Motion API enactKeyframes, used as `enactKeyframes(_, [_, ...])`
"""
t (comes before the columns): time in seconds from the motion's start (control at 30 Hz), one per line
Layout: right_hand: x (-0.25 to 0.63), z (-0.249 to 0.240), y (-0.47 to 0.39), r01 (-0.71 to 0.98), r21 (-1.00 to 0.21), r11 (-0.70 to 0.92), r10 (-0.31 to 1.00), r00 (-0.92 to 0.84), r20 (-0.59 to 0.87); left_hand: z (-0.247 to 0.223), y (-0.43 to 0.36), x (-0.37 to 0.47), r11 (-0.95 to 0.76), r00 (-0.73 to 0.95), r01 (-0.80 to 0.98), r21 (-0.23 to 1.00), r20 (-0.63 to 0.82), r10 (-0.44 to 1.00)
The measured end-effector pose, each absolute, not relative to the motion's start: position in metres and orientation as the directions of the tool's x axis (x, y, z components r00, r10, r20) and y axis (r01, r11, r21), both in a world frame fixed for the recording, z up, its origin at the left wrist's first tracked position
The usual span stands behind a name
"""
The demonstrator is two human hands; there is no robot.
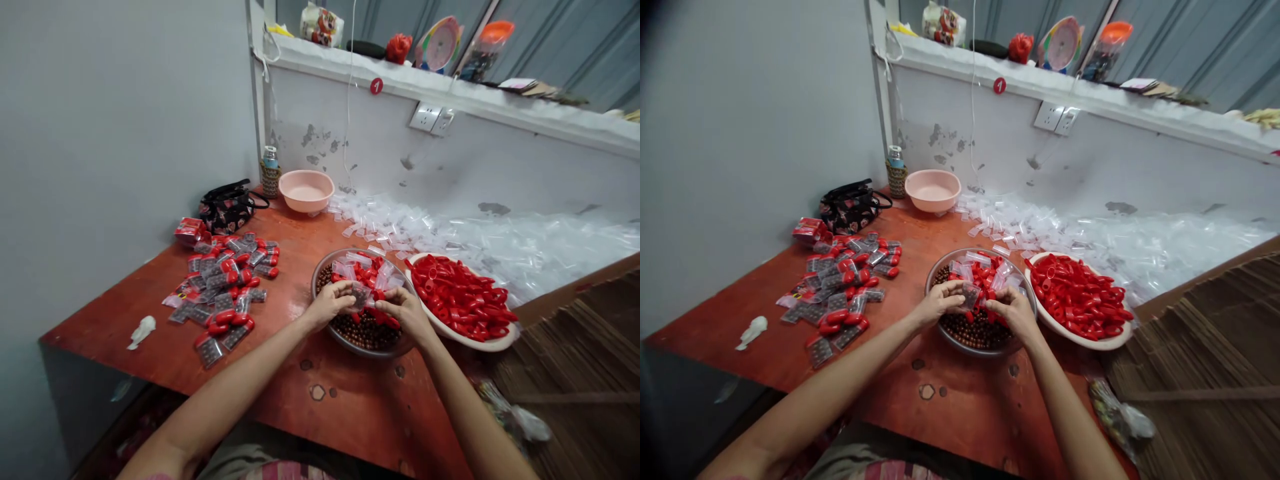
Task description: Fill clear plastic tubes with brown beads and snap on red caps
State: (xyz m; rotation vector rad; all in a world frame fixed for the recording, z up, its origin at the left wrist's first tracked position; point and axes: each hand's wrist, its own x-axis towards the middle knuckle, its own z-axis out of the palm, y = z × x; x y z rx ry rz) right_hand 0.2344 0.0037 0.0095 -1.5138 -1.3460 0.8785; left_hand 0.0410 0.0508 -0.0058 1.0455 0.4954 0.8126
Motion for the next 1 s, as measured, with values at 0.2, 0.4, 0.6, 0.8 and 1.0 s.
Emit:
enactKeyframes(0.2, [0.226,0.028,-0.002,0.328,-0.938,0.11,0.984,0.095,0.149,-0.009,0.048,0.04,-0.084,0.624,-0.152,0.985,0.161,0.765])
enactKeyframes(0.4, [0.222,0.034,-0.011,0.455,-0.865,0.211,0.972,0.001,0.237,-0.005,0.043,0.037,-0.302,0.611,-0.049,0.952,0.268,0.745])
enactKeyframes(0.6, [0.219,0.04,-0.01,0.605,-0.735,0.306,0.95,-0.142,0.278,-0.005,0.039,0.037,-0.333,0.595,-0.011,0.943,0.273,0.756])
enactKeyframes(0.8, [0.214,0.039,-0.015,0.703,-0.604,0.375,0.923,-0.221,0.315,-0.005,0.035,0.036,-0.357,0.553,0.026,0.934,0.284,0.783])
enactKeyframes(1.0, [0.2,0.038,-0.025,0.823,-0.365,0.435,0.89,-0.332,0.313,-0.006,0.029,0.034,-0.444,0.566,0.059,0.894,0.336,0.753])
